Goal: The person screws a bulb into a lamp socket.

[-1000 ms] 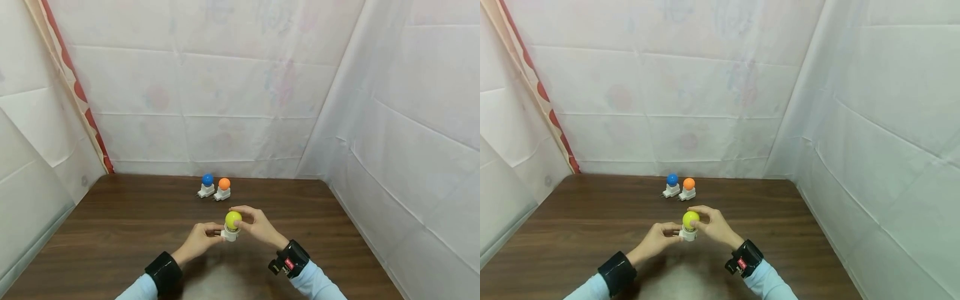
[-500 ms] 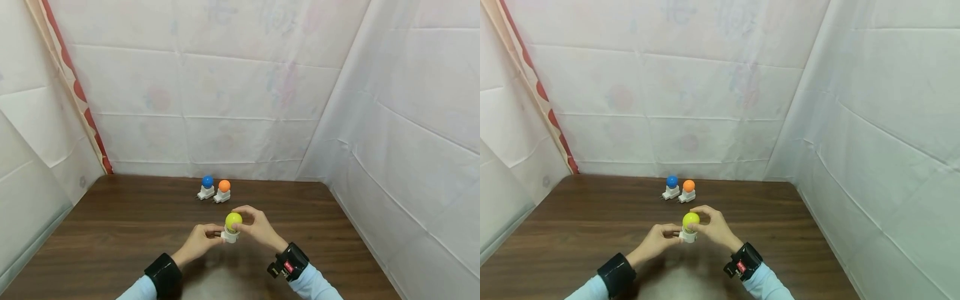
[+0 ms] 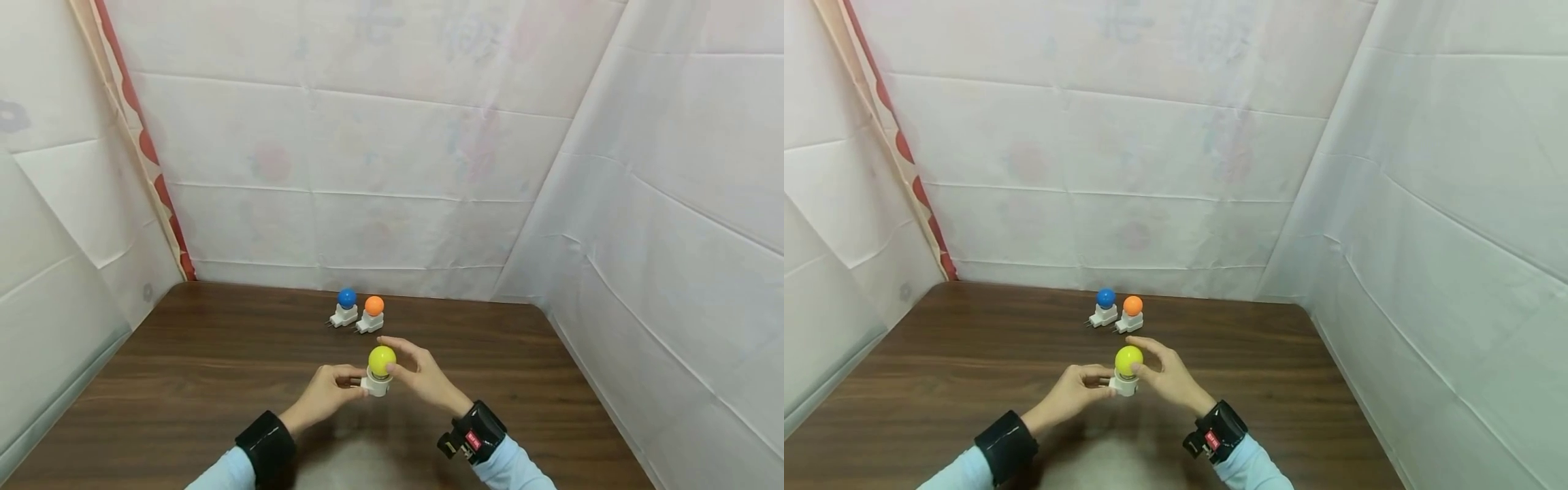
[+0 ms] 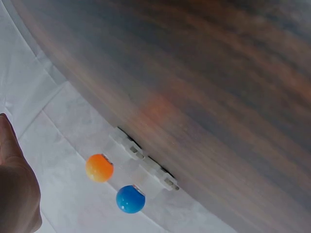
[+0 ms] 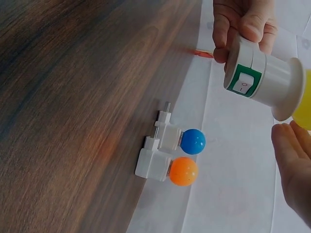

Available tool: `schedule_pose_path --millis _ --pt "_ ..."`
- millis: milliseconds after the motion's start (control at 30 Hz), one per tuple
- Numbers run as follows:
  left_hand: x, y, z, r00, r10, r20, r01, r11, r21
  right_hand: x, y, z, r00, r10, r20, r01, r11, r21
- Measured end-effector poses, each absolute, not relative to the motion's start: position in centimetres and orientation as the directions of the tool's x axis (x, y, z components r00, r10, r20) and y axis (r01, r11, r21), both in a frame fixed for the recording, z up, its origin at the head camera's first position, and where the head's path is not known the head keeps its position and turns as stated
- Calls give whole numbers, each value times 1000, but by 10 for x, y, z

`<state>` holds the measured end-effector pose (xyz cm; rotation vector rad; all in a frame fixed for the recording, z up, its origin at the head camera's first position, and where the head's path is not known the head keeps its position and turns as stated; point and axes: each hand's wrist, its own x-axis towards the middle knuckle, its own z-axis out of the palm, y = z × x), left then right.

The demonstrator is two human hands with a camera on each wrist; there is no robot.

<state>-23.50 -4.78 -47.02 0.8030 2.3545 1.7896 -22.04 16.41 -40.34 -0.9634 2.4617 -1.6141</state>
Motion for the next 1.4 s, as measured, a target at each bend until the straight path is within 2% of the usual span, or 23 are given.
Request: schedule_pose_path --millis 167,500,900,1200,1400 --pt "-225 -47 -452 -862 448 238 356 200 913 -215 164 -394 -791 -548 272 -465 250 -849" --pt "-243 -47 -478 -858 439 265 372 178 911 -216 164 -390 -812 -540 220 -415 270 -869" --pt "-244 -48 -481 -855 443 271 380 176 908 -215 161 -394 -848 -480 225 -389 273 -880" --pt "-230 -44 -457 -856 448 257 374 194 907 -214 163 -397 -887 -405 223 -357 294 -887" --pt "-230 -43 -452 -855 445 265 385 204 900 -220 165 -405 -889 -389 241 -362 274 -891"
